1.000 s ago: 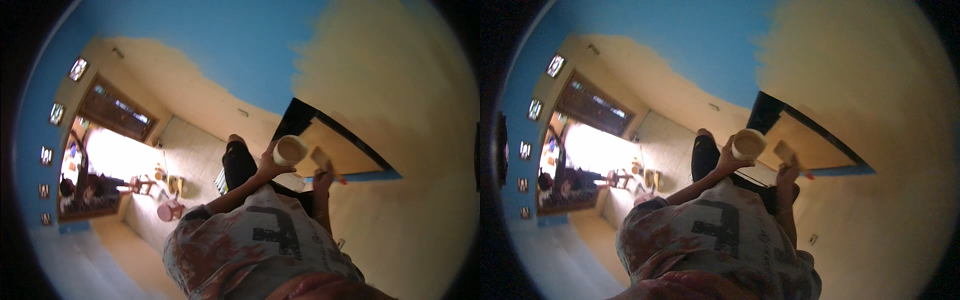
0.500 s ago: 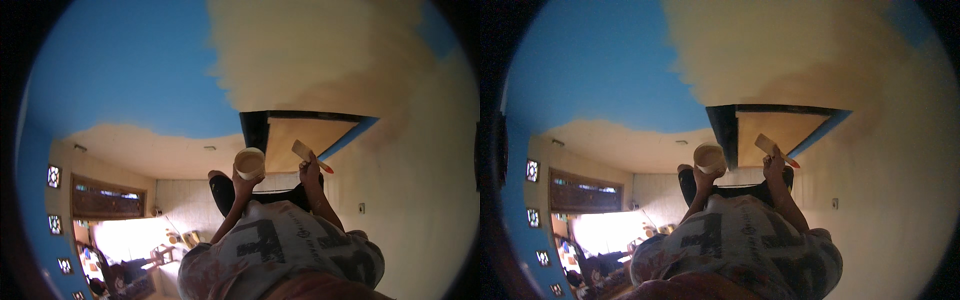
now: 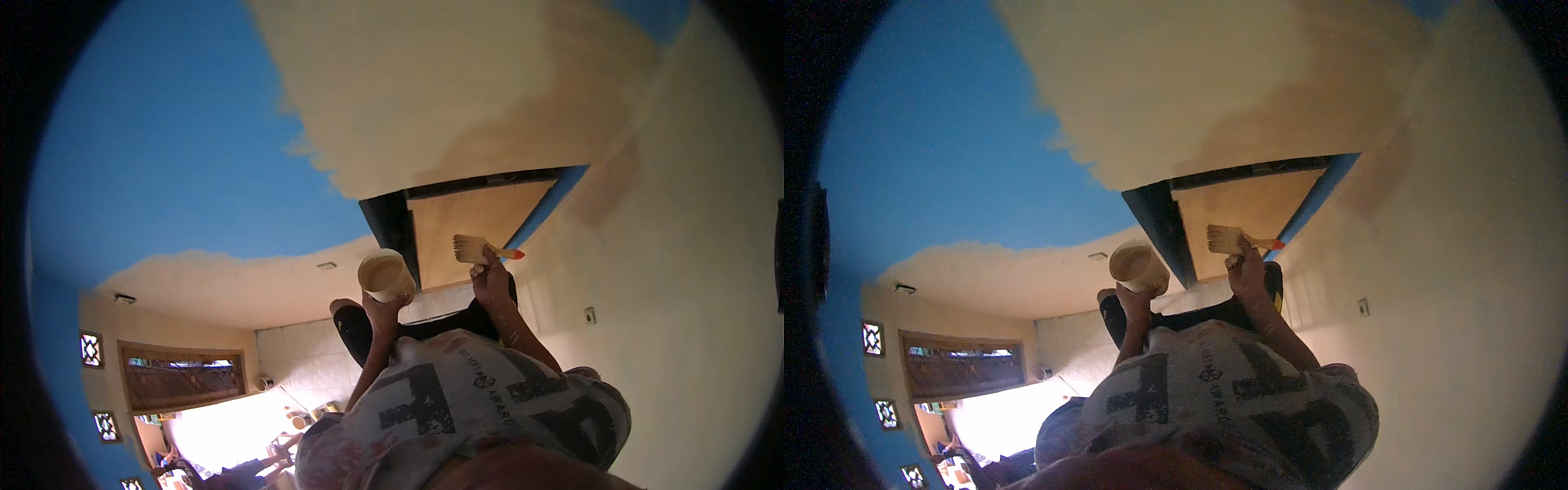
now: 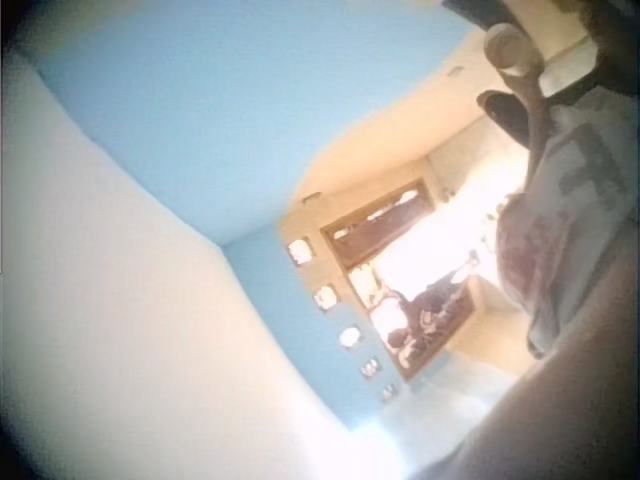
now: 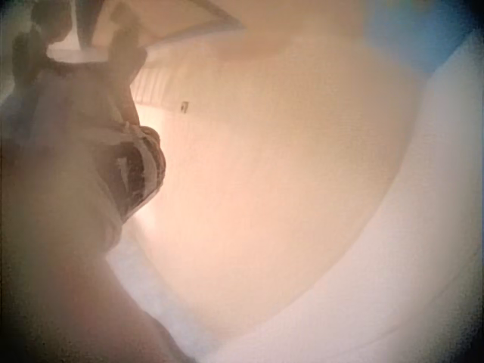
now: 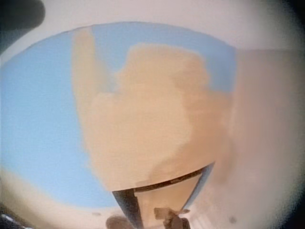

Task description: The person paints a ceiling with beige paint using a brush and a small container. They repeatedly dip the brush into the container and apply paint to the ceiling surface, gradually covering the blue area.

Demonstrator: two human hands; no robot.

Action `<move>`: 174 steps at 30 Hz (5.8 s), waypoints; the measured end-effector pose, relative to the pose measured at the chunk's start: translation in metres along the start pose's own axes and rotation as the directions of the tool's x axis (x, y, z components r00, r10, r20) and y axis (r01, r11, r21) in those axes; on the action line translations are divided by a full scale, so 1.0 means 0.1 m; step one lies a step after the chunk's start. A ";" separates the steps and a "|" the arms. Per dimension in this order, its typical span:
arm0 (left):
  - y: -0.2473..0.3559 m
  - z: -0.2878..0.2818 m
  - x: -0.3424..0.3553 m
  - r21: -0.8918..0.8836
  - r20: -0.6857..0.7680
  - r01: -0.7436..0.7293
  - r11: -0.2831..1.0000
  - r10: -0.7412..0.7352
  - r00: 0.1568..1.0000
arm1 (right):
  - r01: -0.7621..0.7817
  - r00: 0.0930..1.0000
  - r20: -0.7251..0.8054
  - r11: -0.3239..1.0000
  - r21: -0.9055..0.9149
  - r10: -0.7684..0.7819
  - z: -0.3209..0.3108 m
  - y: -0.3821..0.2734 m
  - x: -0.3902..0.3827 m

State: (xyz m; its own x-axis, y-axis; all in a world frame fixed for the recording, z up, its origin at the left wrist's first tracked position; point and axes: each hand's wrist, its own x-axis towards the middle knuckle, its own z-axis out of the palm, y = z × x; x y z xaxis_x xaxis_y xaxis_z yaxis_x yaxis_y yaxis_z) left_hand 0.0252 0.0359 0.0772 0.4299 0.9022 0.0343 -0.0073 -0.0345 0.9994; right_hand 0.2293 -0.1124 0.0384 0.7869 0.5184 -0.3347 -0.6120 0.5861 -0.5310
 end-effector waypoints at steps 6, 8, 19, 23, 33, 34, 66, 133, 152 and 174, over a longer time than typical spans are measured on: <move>0.20 0.07 -0.05 0.108 0.024 -0.053 0.993 0.050 0.998 | 0.010 0.999 0.042 1.000 -0.009 -0.010 0.10 -0.13 -0.08; 0.24 0.09 -0.04 0.113 0.053 -0.142 0.983 0.137 0.989 | -0.038 0.998 -0.049 0.999 0.028 0.039 0.42 -0.28 -0.18; 0.60 0.19 -0.18 0.160 0.248 -0.137 0.978 0.094 0.964 | 0.414 0.873 0.361 0.888 -0.197 -0.327 1.52 -0.77 -0.52; 0.66 0.23 -0.18 0.108 0.240 -0.238 0.965 0.207 0.949 | 0.607 0.726 0.564 0.752 -0.256 -0.394 1.57 -0.74 -0.54; 0.88 0.18 -0.07 0.156 0.235 -0.385 0.909 0.345 0.909 | 0.767 0.611 0.766 0.387 -0.512 -0.199 1.64 -0.73 -0.58; 0.88 0.18 -0.06 0.159 0.233 -0.384 0.910 0.343 0.910 | 0.802 0.570 0.794 0.351 -0.483 -0.209 1.68 -0.73 -0.58; 0.81 0.11 0.06 0.141 0.172 -0.435 0.889 0.411 0.895 | 0.896 0.218 0.968 0.368 -0.249 0.123 2.03 -0.75 -0.47; 0.64 0.19 0.08 0.225 0.126 -0.252 0.941 0.229 0.965 | 0.544 0.835 0.528 0.381 -0.747 -0.157 0.90 -0.40 -0.22; 0.95 0.22 0.17 0.182 0.096 -0.248 0.952 0.233 0.968 | 0.616 0.707 0.602 0.742 -0.265 -0.371 1.58 -0.46 -0.53; 0.87 0.18 0.27 0.250 0.058 -0.273 0.929 0.267 0.962 | 0.685 0.675 0.662 0.610 -0.398 -0.325 1.61 -0.44 -0.53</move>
State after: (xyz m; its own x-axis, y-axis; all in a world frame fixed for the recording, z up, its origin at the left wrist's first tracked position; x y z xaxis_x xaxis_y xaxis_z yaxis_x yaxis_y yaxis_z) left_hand 0.0528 0.0492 0.1653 0.4642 0.8335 0.2998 0.1018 -0.3864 0.9167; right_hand 0.2019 -0.0657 0.2052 0.6778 0.5717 0.4624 0.1972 0.4646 -0.8633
